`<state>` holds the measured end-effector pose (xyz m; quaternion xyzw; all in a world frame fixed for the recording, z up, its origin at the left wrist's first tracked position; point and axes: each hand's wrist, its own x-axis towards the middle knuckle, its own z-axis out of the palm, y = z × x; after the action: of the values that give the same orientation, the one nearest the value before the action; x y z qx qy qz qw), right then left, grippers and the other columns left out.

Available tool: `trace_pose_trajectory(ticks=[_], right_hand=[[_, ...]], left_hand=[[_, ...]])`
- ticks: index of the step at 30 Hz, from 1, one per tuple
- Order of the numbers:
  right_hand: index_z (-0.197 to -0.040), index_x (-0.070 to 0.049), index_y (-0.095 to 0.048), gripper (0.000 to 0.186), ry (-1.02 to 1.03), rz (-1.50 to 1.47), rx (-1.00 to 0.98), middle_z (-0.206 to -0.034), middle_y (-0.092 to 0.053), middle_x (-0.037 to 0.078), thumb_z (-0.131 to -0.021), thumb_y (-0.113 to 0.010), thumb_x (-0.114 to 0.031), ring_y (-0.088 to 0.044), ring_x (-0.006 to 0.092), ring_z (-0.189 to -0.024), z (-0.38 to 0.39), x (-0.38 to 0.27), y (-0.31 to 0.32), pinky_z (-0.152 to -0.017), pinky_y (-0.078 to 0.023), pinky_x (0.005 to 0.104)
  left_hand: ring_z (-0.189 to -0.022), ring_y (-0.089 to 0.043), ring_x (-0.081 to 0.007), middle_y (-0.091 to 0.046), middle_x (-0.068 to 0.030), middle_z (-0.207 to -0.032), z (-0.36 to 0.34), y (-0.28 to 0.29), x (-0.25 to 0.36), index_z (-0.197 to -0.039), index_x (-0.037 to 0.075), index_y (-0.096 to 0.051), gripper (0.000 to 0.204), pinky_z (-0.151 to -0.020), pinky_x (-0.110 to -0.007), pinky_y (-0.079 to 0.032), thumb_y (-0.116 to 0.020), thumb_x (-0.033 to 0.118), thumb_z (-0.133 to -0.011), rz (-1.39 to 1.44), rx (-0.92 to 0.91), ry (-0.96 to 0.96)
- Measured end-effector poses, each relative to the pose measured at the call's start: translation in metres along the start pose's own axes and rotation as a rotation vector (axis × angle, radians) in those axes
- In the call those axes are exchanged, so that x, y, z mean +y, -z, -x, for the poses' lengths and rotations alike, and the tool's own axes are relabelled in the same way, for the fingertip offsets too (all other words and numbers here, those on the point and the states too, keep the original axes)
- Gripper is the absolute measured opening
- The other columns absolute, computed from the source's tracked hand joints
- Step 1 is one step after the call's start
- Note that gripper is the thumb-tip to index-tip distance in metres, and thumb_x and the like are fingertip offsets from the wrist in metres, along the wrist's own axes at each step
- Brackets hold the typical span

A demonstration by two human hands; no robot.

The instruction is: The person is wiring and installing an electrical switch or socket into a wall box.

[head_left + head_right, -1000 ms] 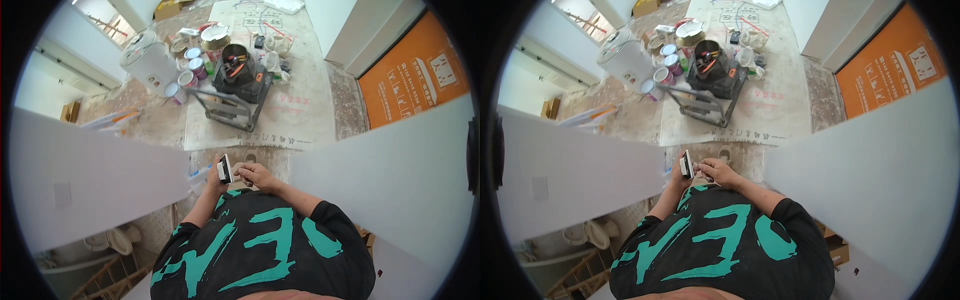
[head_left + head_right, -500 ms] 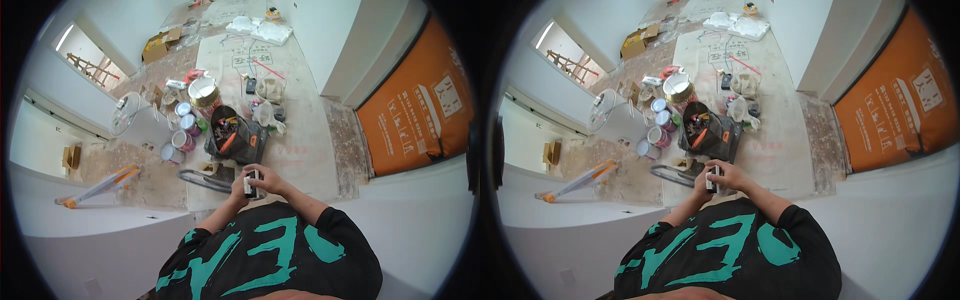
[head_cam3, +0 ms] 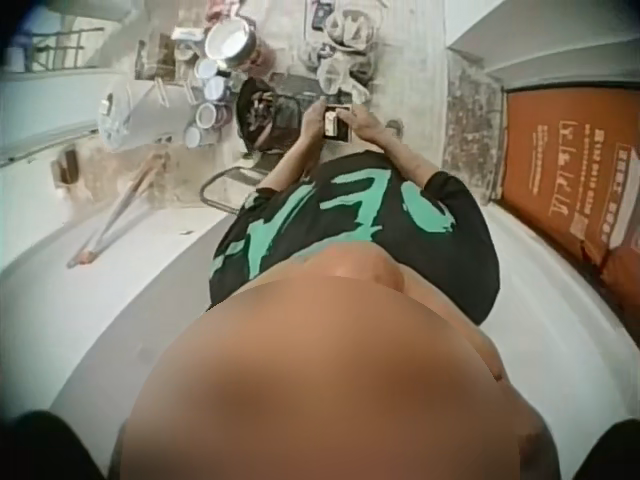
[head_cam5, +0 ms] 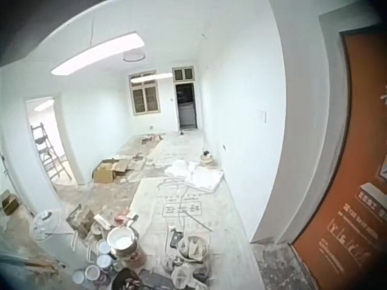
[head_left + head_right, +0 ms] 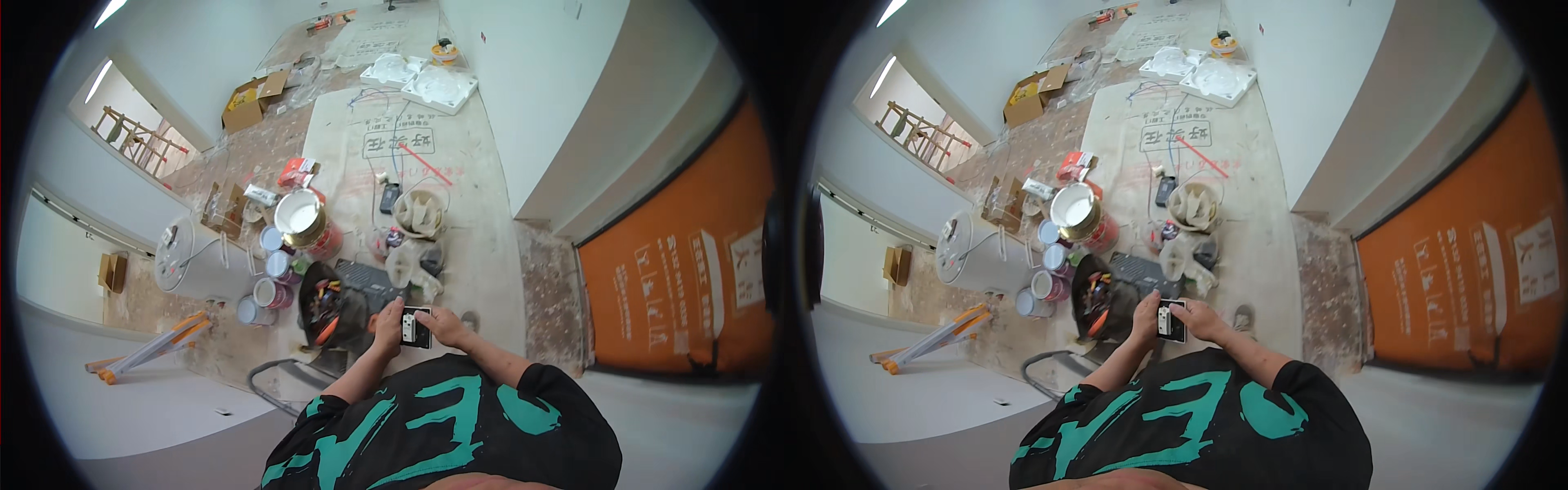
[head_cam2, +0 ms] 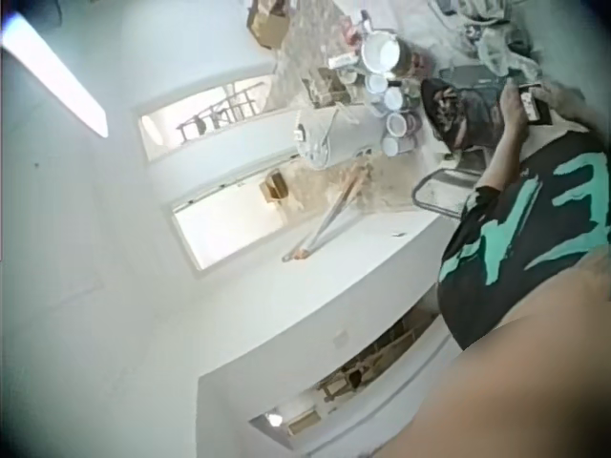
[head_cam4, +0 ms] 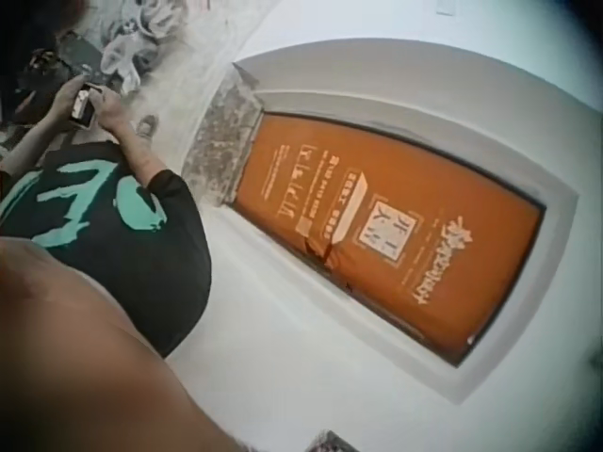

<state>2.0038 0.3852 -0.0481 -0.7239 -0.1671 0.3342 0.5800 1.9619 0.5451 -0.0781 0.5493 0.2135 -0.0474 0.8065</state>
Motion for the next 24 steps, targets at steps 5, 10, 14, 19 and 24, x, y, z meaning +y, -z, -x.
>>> trace_pose_trajectory(ticks=[5,10,14,19,24], right_hand=[[-0.102,0.001,-0.065,0.034,-0.095,-0.058,-0.001,-0.088,-0.067,0.008,-0.098,-0.049,-0.029,-0.055,0.0159,-0.073,-0.03,0.003,0.118,-0.07,-0.047,0.0291],[-0.101,0.003,-0.064,0.036,-0.076,-0.112,0.05,-0.086,-0.066,0.007,-0.098,-0.049,-0.029,-0.054,0.0154,-0.071,-0.069,0.006,0.204,-0.068,-0.046,0.0286],[-0.101,0.004,-0.063,0.036,-0.04,-0.006,0.04,-0.086,-0.065,0.005,-0.099,-0.048,-0.028,-0.052,0.0127,-0.071,-0.129,-0.013,0.271,-0.066,-0.045,0.0261],[-0.101,0.004,-0.063,0.036,-0.157,0.138,-0.1,-0.087,-0.065,0.007,-0.099,-0.048,-0.028,-0.053,0.0135,-0.073,-0.23,-0.015,0.356,-0.069,-0.045,0.0262],[-0.103,0.004,-0.063,0.036,-0.072,0.085,-0.052,-0.09,-0.066,0.01,-0.098,-0.049,-0.028,-0.055,0.0161,-0.075,-0.357,-0.045,0.454,-0.072,-0.046,0.028]], left_hand=[[-0.062,-0.046,-0.0079,-0.054,-0.0002,-0.072,-0.072,-0.095,0.017,-0.082,0.007,-0.058,0.035,-0.056,-0.024,-0.039,-0.048,0.036,-0.101,0.018,0.031,0.114],[-0.06,-0.045,-0.0075,-0.054,-0.0003,-0.07,-0.154,-0.151,0.026,-0.08,0.007,-0.057,0.037,-0.054,-0.025,-0.038,-0.049,0.036,-0.1,0.008,0.053,0.108],[-0.06,-0.045,-0.0077,-0.054,-0.0008,-0.07,-0.231,-0.178,0.041,-0.079,0.007,-0.057,0.037,-0.054,-0.025,-0.038,-0.05,0.036,-0.1,-0.028,0.057,0.057],[-0.06,-0.046,-0.0081,-0.054,-0.0009,-0.069,-0.345,-0.204,0.07,-0.079,0.006,-0.058,0.036,-0.054,-0.025,-0.037,-0.05,0.035,-0.099,0.025,0.047,0.049],[-0.06,-0.045,-0.0081,-0.053,-0.0002,-0.069,-0.498,-0.236,0.135,-0.079,0.007,-0.058,0.034,-0.053,-0.024,-0.036,-0.05,0.034,-0.099,0.045,-0.025,-0.02]])
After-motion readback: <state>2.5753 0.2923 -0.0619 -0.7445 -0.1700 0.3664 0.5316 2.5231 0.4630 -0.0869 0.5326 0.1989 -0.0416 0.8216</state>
